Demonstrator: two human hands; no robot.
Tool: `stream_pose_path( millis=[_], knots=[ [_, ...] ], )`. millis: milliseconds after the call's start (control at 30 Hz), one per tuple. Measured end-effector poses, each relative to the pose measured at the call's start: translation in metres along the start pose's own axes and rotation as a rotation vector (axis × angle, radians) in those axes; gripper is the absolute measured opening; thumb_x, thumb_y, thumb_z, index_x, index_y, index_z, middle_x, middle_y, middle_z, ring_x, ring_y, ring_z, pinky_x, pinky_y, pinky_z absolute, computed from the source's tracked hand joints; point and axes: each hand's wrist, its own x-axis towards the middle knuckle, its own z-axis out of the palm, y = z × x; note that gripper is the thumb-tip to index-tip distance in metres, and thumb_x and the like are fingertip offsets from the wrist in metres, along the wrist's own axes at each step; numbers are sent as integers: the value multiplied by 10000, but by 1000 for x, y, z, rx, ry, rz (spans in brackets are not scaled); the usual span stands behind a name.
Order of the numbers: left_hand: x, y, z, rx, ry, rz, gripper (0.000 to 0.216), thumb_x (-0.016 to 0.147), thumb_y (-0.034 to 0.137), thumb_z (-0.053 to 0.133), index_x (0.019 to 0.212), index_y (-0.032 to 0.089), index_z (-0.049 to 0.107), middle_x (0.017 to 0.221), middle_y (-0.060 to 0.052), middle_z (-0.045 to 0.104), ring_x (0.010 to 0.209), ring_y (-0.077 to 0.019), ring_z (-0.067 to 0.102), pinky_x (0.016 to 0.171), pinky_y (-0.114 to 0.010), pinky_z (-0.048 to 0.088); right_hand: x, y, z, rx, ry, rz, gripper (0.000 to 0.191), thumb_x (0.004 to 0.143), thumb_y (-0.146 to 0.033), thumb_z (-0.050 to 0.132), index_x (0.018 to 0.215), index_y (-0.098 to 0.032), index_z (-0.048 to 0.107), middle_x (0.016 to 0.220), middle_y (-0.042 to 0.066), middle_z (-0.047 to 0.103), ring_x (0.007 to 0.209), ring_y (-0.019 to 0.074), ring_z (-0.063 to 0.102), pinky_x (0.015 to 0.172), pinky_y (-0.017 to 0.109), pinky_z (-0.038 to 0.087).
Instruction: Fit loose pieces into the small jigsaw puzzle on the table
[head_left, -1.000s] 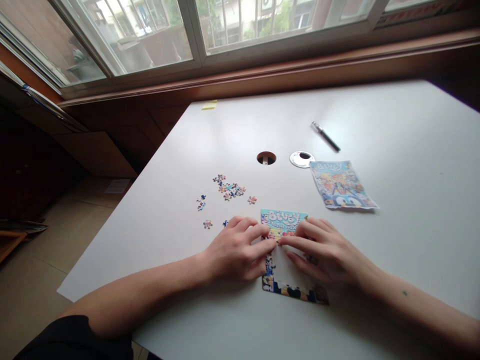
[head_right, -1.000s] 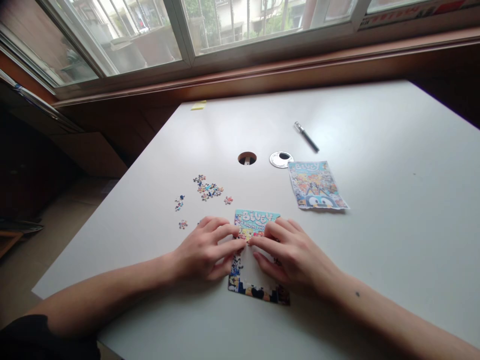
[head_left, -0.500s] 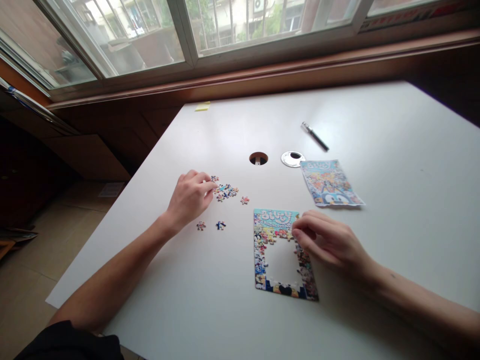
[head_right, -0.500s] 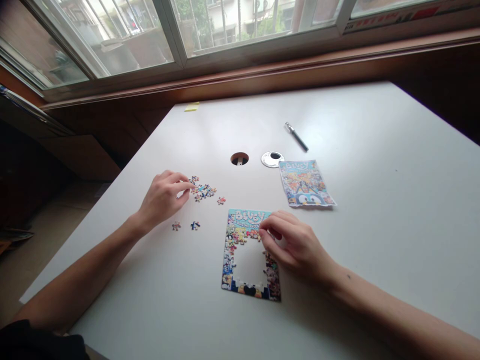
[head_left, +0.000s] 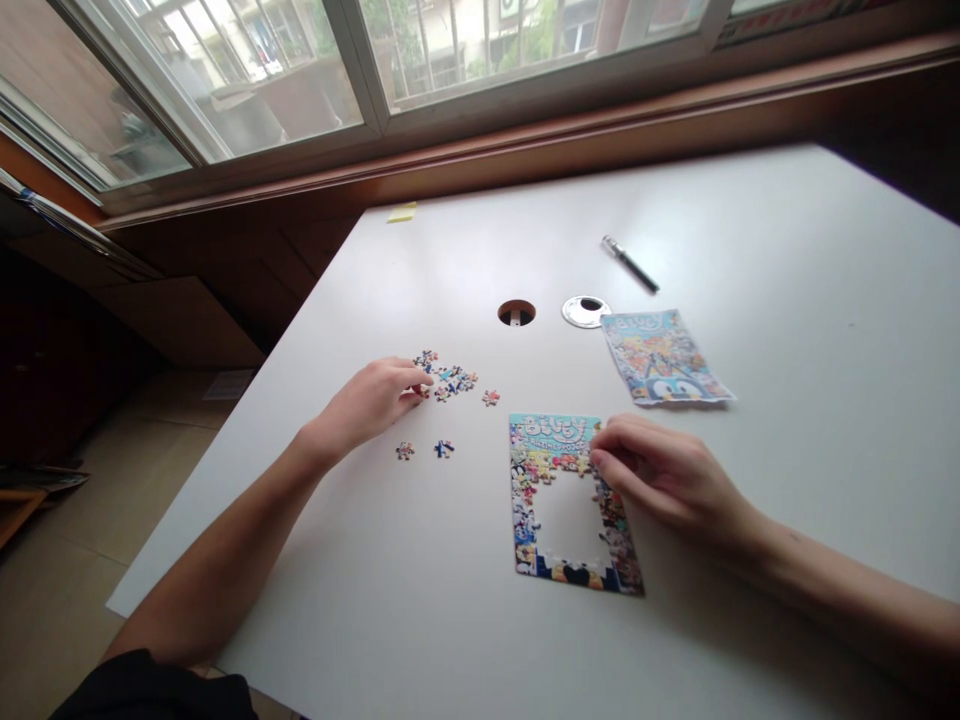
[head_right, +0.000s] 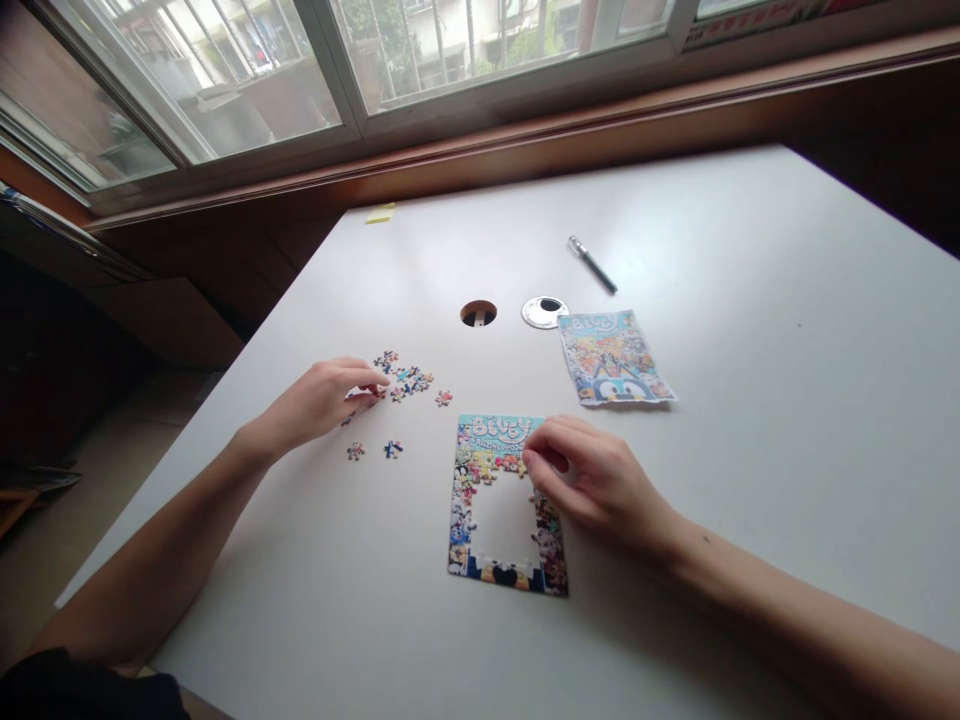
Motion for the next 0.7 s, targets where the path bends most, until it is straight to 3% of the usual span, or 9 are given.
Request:
stream_pose_path(
  millis=[267, 367, 433, 533, 600, 700],
  knots=[
    [-1, -8, -2, -29, -52, -51, 159, 909, 275, 555, 893, 201, 695, 991, -50, 663, 846, -174, 629, 761, -288, 488, 3, -4, -2, -14, 19, 17, 176, 947, -241, 544, 783, -197, 592, 665, 10, 581, 587, 135, 517, 538, 265, 426],
    [0, -9, -5, -89, -59, -95, 109, 884, 266, 586, 870, 199, 671, 901, -27, 677, 783, -164, 630, 721, -281, 495, 3, -5, -3, -4, 31, 71, 192, 947, -271, 547, 778, -199, 603, 657, 10, 590, 584, 142, 532, 538, 267, 438],
    [0, -1, -3, -242, -25, -144, 91, 866, 268, 627, 895, 198, 678, 864, -18, 700, 760, -158, 645, 703, -276, 513, 4, -4, -4, -3, 35, 90, 195, 949, -279, 542, 781, -201, 607, 650, 7, 584, 583, 146, 531, 536, 269, 437],
    [1, 26, 11, -671, 12, -211, 181, 830, 298, 712, 960, 173, 709, 903, -54, 738, 830, -183, 701, 765, -304, 578, 4, -4, -2, -5, 38, 47, 167, 943, -266, 548, 803, -202, 613, 659, 5, 572, 585, 144, 520, 540, 266, 431],
    [1, 51, 26, -942, -20, -253, 234, 817, 298, 743, 986, 140, 714, 875, -79, 751, 796, -192, 723, 772, -336, 613, 4, -5, 1, -30, 50, -26, 115, 926, -239, 567, 835, -200, 625, 678, 3, 554, 610, 143, 514, 570, 268, 431],
    [-3, 84, 46, -1164, -53, -291, 265, 796, 280, 779, 998, 120, 718, 910, -100, 766, 850, -214, 747, 823, -367, 634, 4, -9, 5, -93, 64, -167, 47, 902, -207, 605, 874, -193, 641, 706, 5, 541, 659, 151, 504, 622, 280, 426]
  ],
)
